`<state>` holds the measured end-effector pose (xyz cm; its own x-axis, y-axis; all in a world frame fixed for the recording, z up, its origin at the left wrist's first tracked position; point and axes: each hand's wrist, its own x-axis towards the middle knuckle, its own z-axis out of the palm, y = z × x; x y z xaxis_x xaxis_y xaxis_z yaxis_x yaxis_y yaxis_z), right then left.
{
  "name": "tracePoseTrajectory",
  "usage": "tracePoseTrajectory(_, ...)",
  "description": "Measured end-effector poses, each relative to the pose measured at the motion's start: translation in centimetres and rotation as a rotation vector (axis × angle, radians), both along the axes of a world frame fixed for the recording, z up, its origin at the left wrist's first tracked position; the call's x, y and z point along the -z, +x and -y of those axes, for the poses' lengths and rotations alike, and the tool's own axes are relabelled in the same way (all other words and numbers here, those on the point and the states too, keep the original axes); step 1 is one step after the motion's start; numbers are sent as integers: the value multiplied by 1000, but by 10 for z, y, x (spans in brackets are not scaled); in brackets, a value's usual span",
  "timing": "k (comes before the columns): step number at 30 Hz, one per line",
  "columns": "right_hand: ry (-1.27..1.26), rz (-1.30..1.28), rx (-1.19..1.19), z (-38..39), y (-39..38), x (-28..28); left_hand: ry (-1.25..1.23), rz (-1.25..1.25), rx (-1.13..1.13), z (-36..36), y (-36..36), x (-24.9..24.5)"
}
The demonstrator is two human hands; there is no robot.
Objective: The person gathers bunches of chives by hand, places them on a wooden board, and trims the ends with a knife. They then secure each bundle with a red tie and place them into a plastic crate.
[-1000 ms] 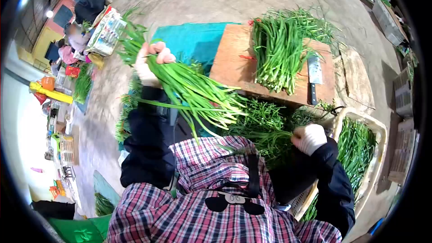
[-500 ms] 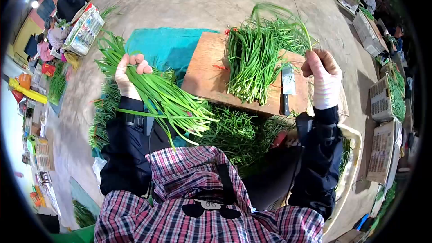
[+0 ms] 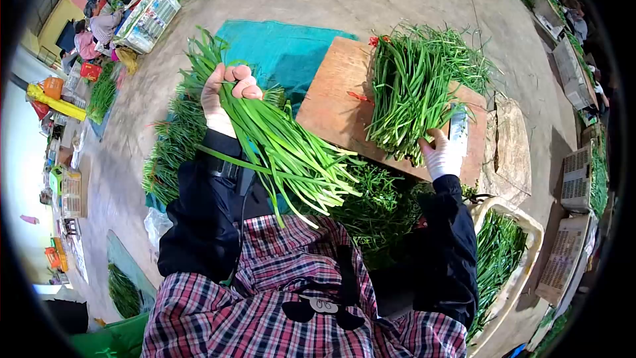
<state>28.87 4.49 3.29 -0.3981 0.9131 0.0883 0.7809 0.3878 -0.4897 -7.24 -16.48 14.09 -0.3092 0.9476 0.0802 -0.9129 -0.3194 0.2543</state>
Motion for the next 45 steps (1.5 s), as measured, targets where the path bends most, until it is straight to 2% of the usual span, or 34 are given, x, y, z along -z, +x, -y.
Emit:
tracePoseTrajectory(1,9,-81,-41,7,0,-14,1,-27,0,-1,-1,0)
tracePoseTrajectory(3,-240,-310,-186,23,-6,-46,2,-81,0,-4,1,-3)
tracePoseTrajectory(5,-383,-382,-393,59,-20,-87,-4,-60,37,-7,2,-6)
tracePoseTrajectory(7,-212,-256,-665,87,-34,-106,-104,-92,-44,-9,15,-18)
tracePoseTrajectory(9,-127,-281,-769,102,-46,-90,-117,-91,-18,-11,16,-21)
tracePoseTrajectory(11,-157,-291,-794,107,-42,-92,-199,-177,-126,-9,17,-26)
tracePoseTrajectory(13,-265,-329,-721,100,-19,-88,-224,-211,-166,-1,16,-32)
tracePoseTrajectory(15,-499,-496,-545,88,10,-71,-238,-159,-200,6,6,-32)
tracePoseTrajectory(17,-675,-360,-313,82,41,-74,-205,-112,-240,13,-2,-26)
tracePoseTrajectory(19,-232,21,-530,77,70,-60,-369,-90,-388,14,-2,-29)
tracePoseTrajectory(21,-253,498,-565,91,81,-69,-469,-229,-482,15,1,-28)
tracePoseTrajectory(22,-231,438,-551,103,83,-79,-503,-290,-521,16,3,-29)
tracePoseTrajectory(23,-234,404,-537,113,74,-95,-522,-222,-544,14,4,-29)
tracePoseTrajectory(25,-89,20,-602,128,60,-96,-514,-202,-578,12,12,-29)
tracePoseTrajectory(27,69,-155,-646,144,32,-93,-604,-244,-564,10,22,-36)
tracePoseTrajectory(29,165,-309,-673,155,3,-84,-503,-237,-514,6,14,-25)
tracePoseTrajectory(31,-34,-404,-620,159,-25,-71,-572,-206,-571,3,41,-41)
tracePoseTrajectory(33,-1253,-1447,-430,141,-48,-6,-552,-220,-419,11,42,-41)
tracePoseTrajectory(35,-980,-1320,-340,135,-40,-21,-540,-193,-312,16,41,-40)
tracePoseTrajectory(36,-907,-1433,-296,130,-50,-10,-616,-170,-318,15,48,-47)
tracePoseTrajectory(37,-1034,-1386,-242,126,-46,-9,-637,-183,-309,17,39,-40)
tracePoseTrajectory(39,-1088,-1442,-116,132,-47,-8,-652,-260,-281,20,50,-44)
tracePoseTrajectory(42,-1148,-1554,63,133,-39,4,-631,16,-356,19,39,-24)
tracePoseTrajectory(45,-1192,-1791,226,129,-18,51,-608,25,-357,29,29,-6)
